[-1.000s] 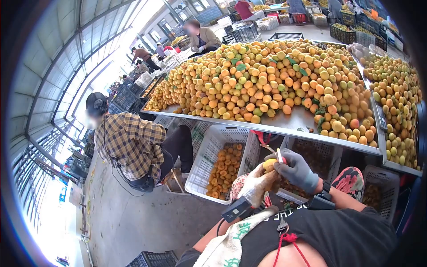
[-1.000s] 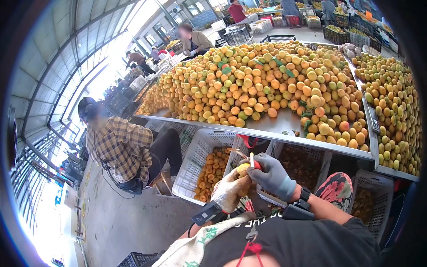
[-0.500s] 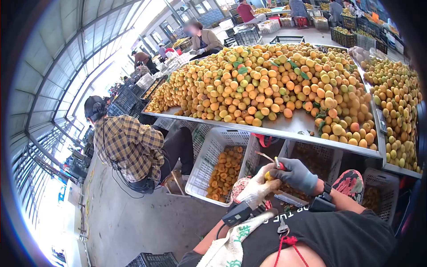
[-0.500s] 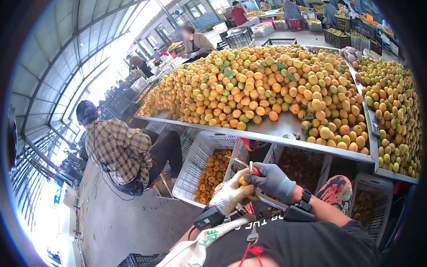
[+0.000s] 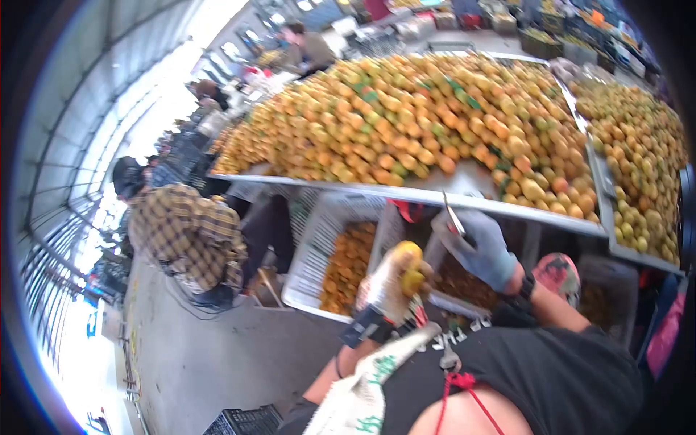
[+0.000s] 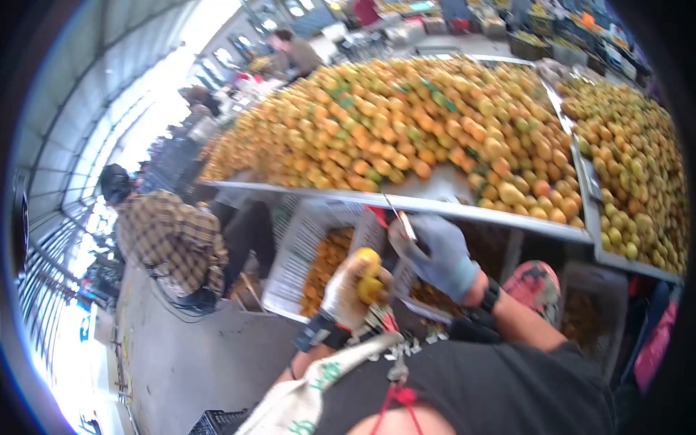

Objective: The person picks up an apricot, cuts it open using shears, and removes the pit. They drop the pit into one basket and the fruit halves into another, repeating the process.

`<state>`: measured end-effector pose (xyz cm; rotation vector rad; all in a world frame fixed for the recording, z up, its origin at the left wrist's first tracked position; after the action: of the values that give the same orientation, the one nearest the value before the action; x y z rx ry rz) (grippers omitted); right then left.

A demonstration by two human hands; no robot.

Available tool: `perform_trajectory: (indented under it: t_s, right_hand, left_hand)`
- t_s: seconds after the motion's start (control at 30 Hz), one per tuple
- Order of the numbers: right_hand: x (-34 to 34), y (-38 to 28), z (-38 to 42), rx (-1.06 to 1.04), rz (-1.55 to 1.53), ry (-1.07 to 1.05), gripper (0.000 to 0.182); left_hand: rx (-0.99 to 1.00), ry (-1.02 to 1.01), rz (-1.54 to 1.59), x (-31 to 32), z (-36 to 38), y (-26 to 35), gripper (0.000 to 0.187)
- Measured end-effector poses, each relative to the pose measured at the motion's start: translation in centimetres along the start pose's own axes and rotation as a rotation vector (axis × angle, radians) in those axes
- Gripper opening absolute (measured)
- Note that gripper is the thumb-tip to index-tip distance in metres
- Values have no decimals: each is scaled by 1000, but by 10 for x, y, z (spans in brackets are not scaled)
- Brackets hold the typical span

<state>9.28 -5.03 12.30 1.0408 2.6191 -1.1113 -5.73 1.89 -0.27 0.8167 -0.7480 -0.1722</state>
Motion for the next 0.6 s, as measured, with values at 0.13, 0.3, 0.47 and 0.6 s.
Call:
perform_trajectory:
  t_s: [0.13, 0.3, 0.47, 0.6]
  right_hand:
    - [-23, -2, 5, 96, -26, 100, 15]
    - [-11, 1, 5, 423, -716, 200, 21]
    - [5, 5, 8, 459, -689, 121, 23]
    - [18, 10, 17, 569, -747, 90, 23]
  left_hand:
    - [3, -106, 126, 13, 7, -1, 40]
    - [-9, -209, 170, 22, 6, 2, 48]
    - [35, -230, 30, 30, 10, 4, 51]
    - [59, -204, 0, 29, 11, 6, 50]
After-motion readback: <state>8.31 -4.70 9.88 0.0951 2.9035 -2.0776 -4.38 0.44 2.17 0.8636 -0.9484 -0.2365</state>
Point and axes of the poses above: each hand's wrist, its own z-axis away from the middle knuckle, its own x-axis out of the palm, y = z × x, the point moved 10 cm from there along -z, towards the middle knuckle, and after that the axes turned 6 degrees about -x, right-handed, at the moved point
